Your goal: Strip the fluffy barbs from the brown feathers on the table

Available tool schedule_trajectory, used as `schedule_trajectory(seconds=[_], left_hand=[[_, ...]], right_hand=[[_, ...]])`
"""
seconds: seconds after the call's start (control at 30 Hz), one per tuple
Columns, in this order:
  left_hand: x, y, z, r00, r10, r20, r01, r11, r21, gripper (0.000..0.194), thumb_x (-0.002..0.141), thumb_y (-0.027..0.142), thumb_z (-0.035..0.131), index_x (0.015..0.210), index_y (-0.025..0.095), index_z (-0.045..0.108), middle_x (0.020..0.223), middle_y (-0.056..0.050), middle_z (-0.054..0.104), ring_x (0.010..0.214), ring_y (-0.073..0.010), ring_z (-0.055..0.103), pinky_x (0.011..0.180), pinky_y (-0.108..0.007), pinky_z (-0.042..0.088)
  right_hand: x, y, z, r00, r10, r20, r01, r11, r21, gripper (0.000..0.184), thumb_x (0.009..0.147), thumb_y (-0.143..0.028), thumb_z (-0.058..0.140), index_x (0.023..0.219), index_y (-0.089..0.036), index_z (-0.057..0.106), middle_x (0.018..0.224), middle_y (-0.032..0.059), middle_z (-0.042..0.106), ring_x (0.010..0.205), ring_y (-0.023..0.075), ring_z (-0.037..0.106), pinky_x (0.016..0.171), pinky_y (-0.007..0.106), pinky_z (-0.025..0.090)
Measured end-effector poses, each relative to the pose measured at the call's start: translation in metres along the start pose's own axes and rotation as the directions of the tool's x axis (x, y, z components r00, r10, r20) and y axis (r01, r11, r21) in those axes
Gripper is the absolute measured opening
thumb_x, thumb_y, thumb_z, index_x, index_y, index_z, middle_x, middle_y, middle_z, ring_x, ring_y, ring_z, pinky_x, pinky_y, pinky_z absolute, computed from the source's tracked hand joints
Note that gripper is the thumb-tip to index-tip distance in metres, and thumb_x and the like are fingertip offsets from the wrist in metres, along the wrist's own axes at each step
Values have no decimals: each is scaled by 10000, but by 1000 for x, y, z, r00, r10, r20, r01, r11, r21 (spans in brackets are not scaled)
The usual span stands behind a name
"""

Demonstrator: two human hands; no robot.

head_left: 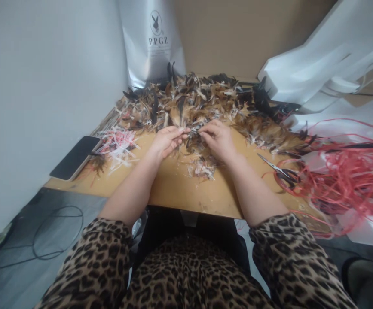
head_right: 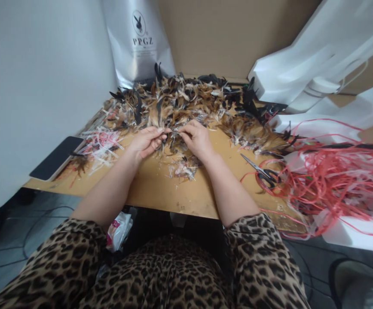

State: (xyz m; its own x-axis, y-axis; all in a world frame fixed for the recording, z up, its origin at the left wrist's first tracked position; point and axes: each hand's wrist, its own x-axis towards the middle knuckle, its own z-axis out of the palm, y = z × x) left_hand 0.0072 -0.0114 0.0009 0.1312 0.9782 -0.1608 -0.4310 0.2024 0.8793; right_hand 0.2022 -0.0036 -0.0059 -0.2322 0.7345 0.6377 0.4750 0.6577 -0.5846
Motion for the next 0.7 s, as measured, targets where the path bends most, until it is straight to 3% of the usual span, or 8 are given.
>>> schedule_trajectory(seconds=[0.27,0.6,0.7], left_hand=[[0,-8,0,996,75,37,-82,960,268,130,708,169,754,677,87,658,776,-93,734,578,-69,641,526,-142,467],[-1,-9,5,1000,-15,13,13,987,163,104,753,118,707,683,77,644,642,-52,683,537,-44,607,561,-128,480],[0,-8,6,1000,-20,-5,21,994,105,127,767,94,688,658,81,624,639,-45,677,529,-31,594,560,-116,476]], right_hand=[[0,-4,-2,995,-50,90,59,994,-96,128,824,-205,584,799,-212,710,796,46,600,767,172,564,731,322,457],[-2,-4,6,1000,15,4,-15,1000,-26,69,791,-210,618,787,-194,684,773,33,608,720,157,559,718,314,467],[-2,-4,7,998,44,-44,-43,999,20,150,772,-221,641,915,-203,680,915,49,620,719,150,558,719,320,477]])
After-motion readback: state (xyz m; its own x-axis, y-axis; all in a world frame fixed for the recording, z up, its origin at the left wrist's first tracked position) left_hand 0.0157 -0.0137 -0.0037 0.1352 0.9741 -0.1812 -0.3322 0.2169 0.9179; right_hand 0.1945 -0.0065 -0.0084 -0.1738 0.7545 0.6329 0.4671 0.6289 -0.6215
